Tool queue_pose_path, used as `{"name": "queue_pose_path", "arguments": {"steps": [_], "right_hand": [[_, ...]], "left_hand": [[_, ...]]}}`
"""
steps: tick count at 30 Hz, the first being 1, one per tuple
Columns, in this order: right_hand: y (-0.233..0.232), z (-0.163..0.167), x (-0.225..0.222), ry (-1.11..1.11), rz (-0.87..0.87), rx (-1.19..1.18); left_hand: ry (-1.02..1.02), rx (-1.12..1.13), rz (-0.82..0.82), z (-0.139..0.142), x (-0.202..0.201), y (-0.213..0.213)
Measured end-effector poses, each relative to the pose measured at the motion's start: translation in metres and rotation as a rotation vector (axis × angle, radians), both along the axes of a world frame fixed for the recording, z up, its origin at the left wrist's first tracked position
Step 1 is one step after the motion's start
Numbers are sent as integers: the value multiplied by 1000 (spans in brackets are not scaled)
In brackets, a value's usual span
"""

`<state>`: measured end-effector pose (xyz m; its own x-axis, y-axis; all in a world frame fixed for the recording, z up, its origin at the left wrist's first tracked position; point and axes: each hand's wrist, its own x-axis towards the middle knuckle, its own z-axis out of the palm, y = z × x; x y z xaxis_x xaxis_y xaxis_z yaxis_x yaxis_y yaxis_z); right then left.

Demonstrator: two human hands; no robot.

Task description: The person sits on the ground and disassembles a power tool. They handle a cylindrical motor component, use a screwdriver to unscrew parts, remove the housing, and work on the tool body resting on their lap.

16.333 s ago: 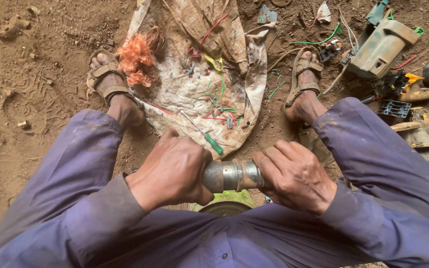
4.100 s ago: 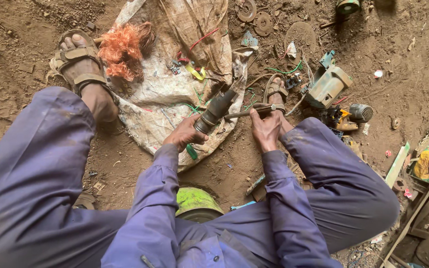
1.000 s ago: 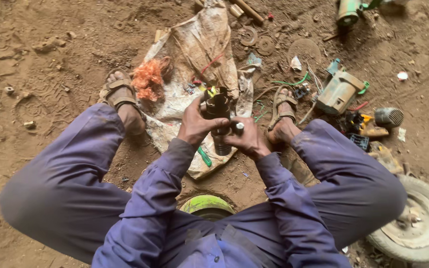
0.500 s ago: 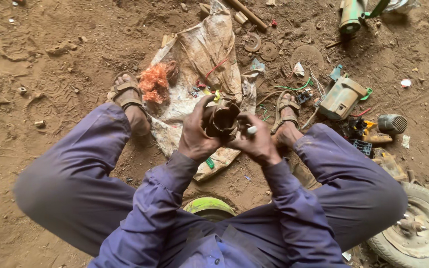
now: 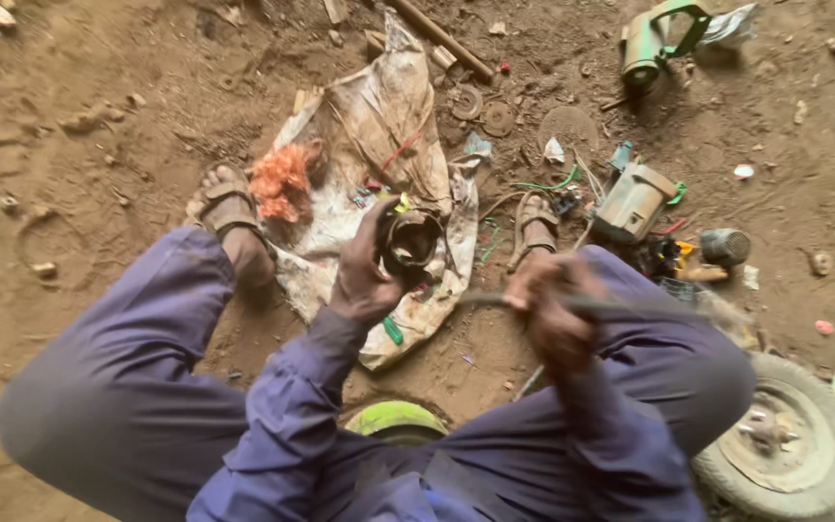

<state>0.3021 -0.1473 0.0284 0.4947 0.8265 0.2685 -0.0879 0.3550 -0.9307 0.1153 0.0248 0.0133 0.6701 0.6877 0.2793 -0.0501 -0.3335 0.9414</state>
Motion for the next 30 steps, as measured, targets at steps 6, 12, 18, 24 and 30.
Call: {"name": "queue_pose_path", "arguments": {"steps": [6,12,18,24,30], "right_hand": [[-5,42,-24,-310,26,-786],[-1,66,-48,-176,123,-566],[-31,71,-52,-330,-17,-507],[-38,44,-55,-218,107,-646],[-51,67,-34,-430,-114,-814]], "left_hand": [[107,51,-14,-18,-1,5],[86,-74,-37,-18,0,11],[92,-17,-47,-23,-1,12],[73,-7,-45,-28,-3,15],[134,-135,-41,-24,-4,11]]}}
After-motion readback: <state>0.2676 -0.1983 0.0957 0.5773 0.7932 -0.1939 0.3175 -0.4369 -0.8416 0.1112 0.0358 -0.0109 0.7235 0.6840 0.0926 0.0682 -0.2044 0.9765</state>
